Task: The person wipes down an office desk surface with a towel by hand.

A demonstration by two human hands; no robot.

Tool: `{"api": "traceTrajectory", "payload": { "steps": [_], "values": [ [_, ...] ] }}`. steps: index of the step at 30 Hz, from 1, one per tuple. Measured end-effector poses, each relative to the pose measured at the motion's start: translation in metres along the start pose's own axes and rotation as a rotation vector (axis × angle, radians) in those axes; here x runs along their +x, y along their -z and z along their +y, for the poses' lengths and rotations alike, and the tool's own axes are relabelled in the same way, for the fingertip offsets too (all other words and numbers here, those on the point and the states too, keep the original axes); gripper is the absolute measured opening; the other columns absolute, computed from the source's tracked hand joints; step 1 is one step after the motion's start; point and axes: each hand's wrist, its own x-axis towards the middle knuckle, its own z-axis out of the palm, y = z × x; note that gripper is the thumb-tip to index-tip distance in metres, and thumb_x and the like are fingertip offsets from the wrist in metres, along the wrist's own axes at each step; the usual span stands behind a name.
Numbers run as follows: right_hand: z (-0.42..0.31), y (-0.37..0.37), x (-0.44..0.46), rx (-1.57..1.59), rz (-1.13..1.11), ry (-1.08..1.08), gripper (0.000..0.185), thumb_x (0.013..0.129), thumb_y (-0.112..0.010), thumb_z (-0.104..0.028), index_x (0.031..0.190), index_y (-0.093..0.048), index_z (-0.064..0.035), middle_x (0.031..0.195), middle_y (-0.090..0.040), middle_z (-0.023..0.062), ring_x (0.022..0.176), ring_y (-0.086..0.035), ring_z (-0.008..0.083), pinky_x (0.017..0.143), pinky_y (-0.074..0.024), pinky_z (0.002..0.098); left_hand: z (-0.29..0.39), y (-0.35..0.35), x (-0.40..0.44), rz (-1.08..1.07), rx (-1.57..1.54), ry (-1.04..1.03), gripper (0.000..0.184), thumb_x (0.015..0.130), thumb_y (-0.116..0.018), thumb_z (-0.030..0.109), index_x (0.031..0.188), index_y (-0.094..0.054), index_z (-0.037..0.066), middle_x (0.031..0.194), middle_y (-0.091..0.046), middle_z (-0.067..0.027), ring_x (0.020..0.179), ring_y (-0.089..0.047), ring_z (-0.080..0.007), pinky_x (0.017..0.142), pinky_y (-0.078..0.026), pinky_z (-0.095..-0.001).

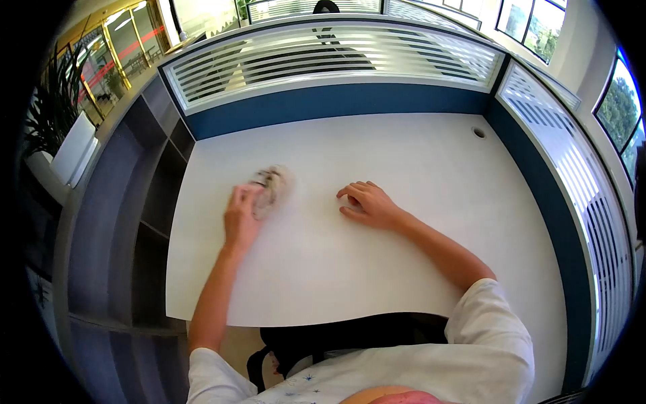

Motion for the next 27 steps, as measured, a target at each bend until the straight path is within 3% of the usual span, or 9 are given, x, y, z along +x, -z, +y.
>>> {"api": "traceTrajectory", "payload": {
  "steps": [2, 7, 11, 12, 14, 17, 20, 24, 27],
  "values": [
    [-0.001, -0.001, -0.001, 0.017, 0.016, -0.005, 0.029, 0.101, -0.067, -0.028, 0.124, -0.068, -0.0093, 0.089, -0.064, 0.0067, 0.09, -0.062, 0.0269, 0.095, -0.0487, 0.0425, -0.023, 0.009, 0.007, 0.049, 0.036, 0.17, 0.064, 0.077, -0.095, 0.008, 0.133, -0.065, 0.014, 0.129, -0.06, -0.0112, 0.117, -0.067, -0.0371, 0.096, -0.058, -0.0475],
    [0.0, -0.004, 0.003, 0.003, -0.007, -0.029, 0.031, 0.101, -0.067, -0.028, 0.126, -0.067, -0.0093, 0.092, -0.068, 0.0075, 0.094, -0.064, 0.0277, 0.095, -0.049, 0.0431, -0.018, 0.006, 0.002, 0.049, -0.075, 0.171, 0.064, 0.076, -0.096, 0.011, 0.132, -0.065, 0.012, 0.126, -0.058, -0.011, 0.114, -0.067, -0.0349, 0.095, -0.059, -0.0444],
    [0.0, -0.003, 0.007, -0.008, -0.04, -0.055, 0.036, 0.099, -0.068, -0.03, 0.127, -0.066, -0.0082, 0.096, -0.07, 0.0091, 0.097, -0.066, 0.0289, 0.095, -0.0492, 0.0447, 0.052, -0.01, -0.019, -0.182, -0.407, -0.056, 0.059, 0.071, -0.096, 0.003, 0.123, -0.07, 0.013, 0.125, -0.06, -0.0107, 0.116, -0.067, -0.0303, 0.094, -0.06, -0.0389],
    [0.004, -0.006, 0.007, -0.015, 0.018, 0.039, 0.035, 0.1, -0.068, -0.029, 0.128, -0.066, -0.0082, 0.093, -0.067, 0.0085, 0.094, -0.065, 0.0285, 0.095, -0.0488, 0.0442, 0.067, -0.011, -0.024, -0.273, -0.421, -0.175, 0.06, 0.07, -0.096, 0.003, 0.123, -0.07, 0.014, 0.127, -0.06, -0.0118, 0.116, -0.067, -0.0309, 0.093, -0.061, -0.0396],
    [0.019, -0.015, 0.004, -0.037, 0.127, 0.226, 0.034, 0.1, -0.067, -0.027, 0.129, -0.066, -0.0083, 0.088, -0.062, 0.0072, 0.089, -0.062, 0.0276, 0.095, -0.048, 0.043, 0.092, -0.008, -0.027, -0.212, -0.328, -0.398, 0.063, 0.068, -0.096, 0.003, 0.124, -0.07, 0.014, 0.13, -0.059, -0.0127, 0.115, -0.068, -0.0337, 0.092, -0.061, -0.043],
    [0.015, -0.012, 0.002, -0.048, 0.14, 0.225, 0.036, 0.1, -0.069, -0.027, 0.131, -0.065, -0.0082, 0.089, -0.062, 0.0078, 0.091, -0.062, 0.028, 0.095, -0.0482, 0.0431, 0.077, -0.008, -0.023, -0.255, -0.369, -0.263, 0.057, 0.069, -0.095, 0.01, 0.12, -0.071, 0.017, 0.129, -0.063, -0.009, 0.114, -0.068, -0.0327, 0.095, -0.059, -0.0463],
    [0.003, -0.005, 0.002, 0.019, -0.011, -0.01, 0.036, 0.101, -0.068, -0.027, 0.13, -0.065, -0.0073, 0.094, -0.069, 0.0092, 0.095, -0.065, 0.0288, 0.096, -0.0486, 0.0444, 0.056, -0.013, -0.012, -0.038, -0.089, -0.347, 0.046, 0.077, -0.089, 0.007, 0.118, -0.071, 0.017, 0.133, -0.065, -0.0087, 0.113, -0.068, -0.0311, 0.093, -0.058, -0.0461],
    [-0.006, 0.0, 0.002, 0.002, -0.041, -0.037, 0.033, 0.102, -0.067, -0.025, 0.129, -0.066, -0.0078, 0.09, -0.066, 0.0068, 0.092, -0.064, 0.0268, 0.095, -0.0489, 0.0427, -0.026, -0.013, 0.005, 0.124, 0.455, -0.28, 0.028, 0.093, -0.074, 0.007, 0.121, -0.071, 0.012, 0.141, -0.064, -0.0091, 0.117, -0.065, -0.0316, 0.098, -0.054, -0.0476],
    [0.0, -0.003, 0.003, 0.007, -0.032, -0.034, 0.032, 0.102, -0.067, -0.026, 0.129, -0.067, -0.0085, 0.088, -0.065, 0.0059, 0.091, -0.064, 0.0262, 0.095, -0.0493, 0.0424, -0.048, 0.01, 0.01, 0.125, 0.531, -0.176, 0.04, 0.088, -0.077, 0.001, 0.126, -0.07, 0.011, 0.142, -0.063, -0.01, 0.122, -0.063, -0.034, 0.101, -0.052, -0.0489]
  ]
}}
